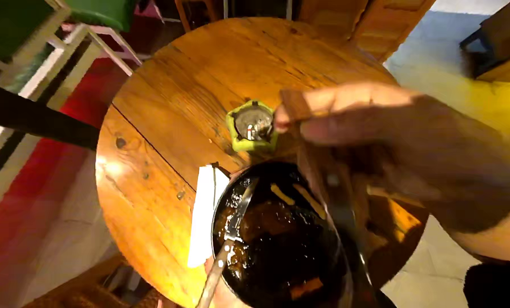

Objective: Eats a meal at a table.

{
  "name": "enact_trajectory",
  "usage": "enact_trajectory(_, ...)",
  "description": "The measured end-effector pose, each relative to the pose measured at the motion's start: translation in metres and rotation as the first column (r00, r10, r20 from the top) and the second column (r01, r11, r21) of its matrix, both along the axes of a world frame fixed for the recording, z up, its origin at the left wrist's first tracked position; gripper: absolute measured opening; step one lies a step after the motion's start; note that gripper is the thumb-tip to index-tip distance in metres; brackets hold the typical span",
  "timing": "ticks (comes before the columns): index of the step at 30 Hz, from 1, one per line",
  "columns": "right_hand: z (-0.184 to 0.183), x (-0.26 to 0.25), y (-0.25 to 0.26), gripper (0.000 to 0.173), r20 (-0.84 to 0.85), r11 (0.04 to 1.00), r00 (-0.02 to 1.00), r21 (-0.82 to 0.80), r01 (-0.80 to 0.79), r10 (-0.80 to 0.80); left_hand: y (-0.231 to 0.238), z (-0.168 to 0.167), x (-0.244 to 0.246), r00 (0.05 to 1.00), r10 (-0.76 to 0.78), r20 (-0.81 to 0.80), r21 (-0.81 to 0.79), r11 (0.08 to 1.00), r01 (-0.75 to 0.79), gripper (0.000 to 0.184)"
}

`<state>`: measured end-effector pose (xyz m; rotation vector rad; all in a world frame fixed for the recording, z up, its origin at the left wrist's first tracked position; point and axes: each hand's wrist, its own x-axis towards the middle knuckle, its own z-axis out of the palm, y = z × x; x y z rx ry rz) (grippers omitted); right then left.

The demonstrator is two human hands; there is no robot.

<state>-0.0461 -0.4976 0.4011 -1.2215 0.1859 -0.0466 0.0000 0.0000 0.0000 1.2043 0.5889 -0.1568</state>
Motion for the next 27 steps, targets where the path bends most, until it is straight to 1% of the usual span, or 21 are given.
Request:
enact_trajectory(1,-0.004,0.000,-0.004,0.022,-0.001,1.000,1.000,-0.012,0.028,-0.028,-0.005,0.006,0.000,0.999,-0.019,0.029,-0.008,1.000,0.019,0.047)
enact_trajectory(2,-0.009,-0.001,-0.008,0.021,0.002,0.996,0.998,-0.060,0.065,-0.065,-0.001,0.009,-0.003,0.994,-0.074,0.080,-0.083,0.993,0.081,0.046)
enact_trajectory(4,-0.024,-0.014,-0.005,0.020,0.055,0.961,0.986,-0.221,0.167,-0.158,-0.020,0.026,0.001,1.000,0.008,0.015,-0.053,0.999,-0.008,0.042)
enact_trajectory(6,-0.038,-0.034,0.001,0.021,0.150,0.878,0.968,-0.409,0.248,-0.203,-0.026,0.033,0.004,1.000,0.023,0.015,-0.082,0.996,-0.022,0.040)
enact_trajectory(7,-0.043,-0.048,0.006,0.026,0.194,0.839,0.960,-0.472,0.271,-0.201,-0.026,0.034,0.004,1.000,0.021,0.021,-0.094,0.995,-0.019,0.040)
enact_trajectory(9,-0.046,-0.074,0.016,0.035,0.265,0.749,0.957,-0.611,0.258,-0.114,-0.023,0.036,0.002,0.999,0.030,0.018,-0.099,0.995,-0.028,0.040)
enact_trajectory(11,-0.043,-0.093,0.028,0.039,0.309,0.647,0.951,-0.720,0.251,-0.025,-0.020,0.034,0.001,0.999,0.044,0.030,-0.115,0.993,-0.041,0.040)
enact_trajectory(12,-0.041,-0.101,0.035,0.037,0.319,0.620,0.947,-0.748,0.236,0.024,-0.017,0.034,-0.001,0.999,0.029,0.042,-0.138,0.990,-0.023,0.039)
enact_trajectory(13,-0.040,-0.108,0.042,0.036,0.334,0.614,0.940,-0.757,0.225,0.067,-0.014,0.034,-0.002,0.999,0.023,0.049,-0.155,0.988,-0.015,0.040)
enact_trajectory(16,-0.035,-0.125,0.063,0.032,0.352,0.578,0.927,-0.787,0.216,0.133,-0.004,0.032,-0.006,0.997,0.032,0.071,-0.153,0.988,-0.021,0.036)
enact_trajectory(19,-0.033,-0.133,0.073,0.027,0.364,0.494,0.910,-0.839,0.228,0.199,-0.004,0.042,-0.010,0.994,0.059,0.087,-0.187,0.981,-0.042,0.035)
enact_trajectory(22,-0.032,-0.135,0.079,0.025,0.373,0.427,0.897,-0.870,0.248,0.239,-0.002,0.050,-0.012,0.992,0.066,0.105,-0.197,0.979,-0.044,0.035)
enact_trajectory(25,-0.036,-0.136,0.082,0.024,0.367,0.399,0.895,-0.883,0.249,0.254,0.002,0.049,-0.012,0.988,0.068,0.138,-0.229,0.973,-0.035,0.038)
enact_trajectory(27,-0.039,-0.136,0.083,0.024,0.357,0.372,0.898,-0.894,0.249,0.257,-0.001,0.054,-0.012,0.984,0.103,0.144,-0.225,0.972,-0.069,0.036)
